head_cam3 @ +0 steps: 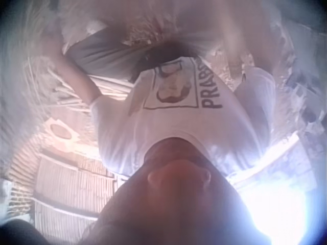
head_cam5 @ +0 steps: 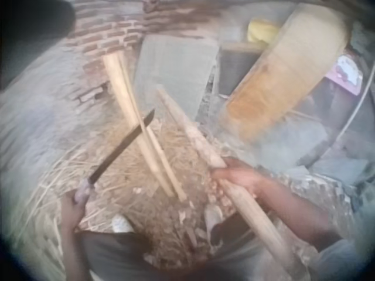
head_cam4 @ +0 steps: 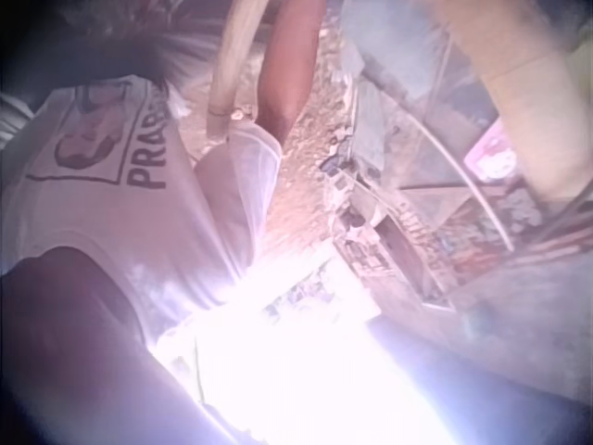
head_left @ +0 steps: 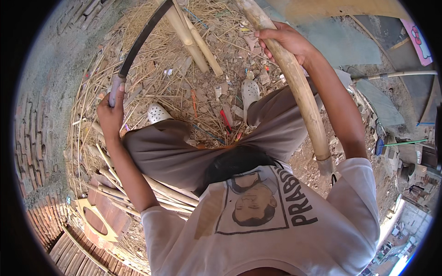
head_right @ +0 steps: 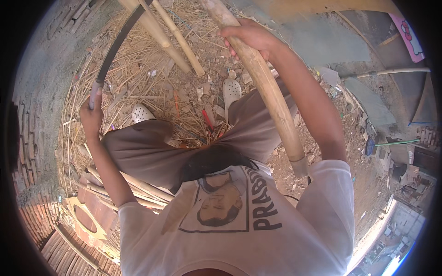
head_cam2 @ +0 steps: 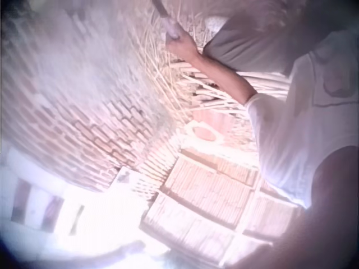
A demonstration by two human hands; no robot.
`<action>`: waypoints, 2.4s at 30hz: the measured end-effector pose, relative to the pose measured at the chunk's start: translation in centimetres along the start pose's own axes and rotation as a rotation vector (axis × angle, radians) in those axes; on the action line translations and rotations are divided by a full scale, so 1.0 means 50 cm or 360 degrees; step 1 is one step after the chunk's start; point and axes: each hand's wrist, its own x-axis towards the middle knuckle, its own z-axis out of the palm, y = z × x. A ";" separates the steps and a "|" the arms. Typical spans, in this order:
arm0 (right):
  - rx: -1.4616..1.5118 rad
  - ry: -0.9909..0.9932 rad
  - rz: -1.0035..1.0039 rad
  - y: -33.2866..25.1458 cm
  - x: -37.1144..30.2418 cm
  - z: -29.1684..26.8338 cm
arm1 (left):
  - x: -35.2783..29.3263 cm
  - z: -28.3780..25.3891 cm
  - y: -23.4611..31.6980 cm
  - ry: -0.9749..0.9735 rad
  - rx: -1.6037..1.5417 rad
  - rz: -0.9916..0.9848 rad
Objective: The person sits on the ground and uses a machete to split long bamboo poles into smaller strips. They repeatedly strike the bamboo with a wooden mallet to drive the blade through the material, then separate the resulting pieces and set them aside.
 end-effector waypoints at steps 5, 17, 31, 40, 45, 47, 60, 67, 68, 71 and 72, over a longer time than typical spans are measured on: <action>-0.0339 0.0251 -0.0226 -0.023 0.062 -0.099 | -0.003 0.024 0.003 -0.0013 0.0017 -0.0015; -0.1211 0.0378 -0.0415 0.141 -0.185 0.023 | -0.021 0.011 0.028 0.0015 -0.0047 0.0021; -0.0548 0.0556 -0.0536 0.020 -0.264 -0.015 | -0.034 0.006 0.062 -0.0020 -0.0047 -0.0089; -0.0218 0.0828 -0.1661 -0.159 -0.371 -0.090 | -0.036 0.001 0.068 -0.0067 -0.0047 -0.0101; -0.0626 0.1321 -0.1654 -0.253 -0.366 -0.104 | -0.043 -0.005 0.061 -0.0010 -0.0031 -0.0065; -0.1043 0.1048 -0.1061 -0.219 -0.393 -0.158 | -0.043 0.001 0.056 -0.0007 -0.0070 -0.0027; 0.1123 -0.0443 -0.0525 0.144 -0.285 -0.035 | -0.036 -0.002 0.037 0.0024 -0.0093 0.0058; 0.0591 -0.0089 -0.0211 0.090 -0.297 -0.108 | -0.038 0.006 0.044 0.0059 -0.0054 0.0045; 0.0398 -0.0049 -0.0239 0.053 -0.285 -0.112 | -0.033 0.009 0.043 0.0063 -0.0058 0.0051; -0.0116 -0.0029 -0.0270 -0.038 -0.174 -0.150 | -0.028 -0.004 0.032 0.0076 -0.0009 0.0018; -0.0266 0.0003 -0.0301 -0.068 -0.130 -0.164 | -0.020 0.001 0.033 0.0079 -0.0008 0.0028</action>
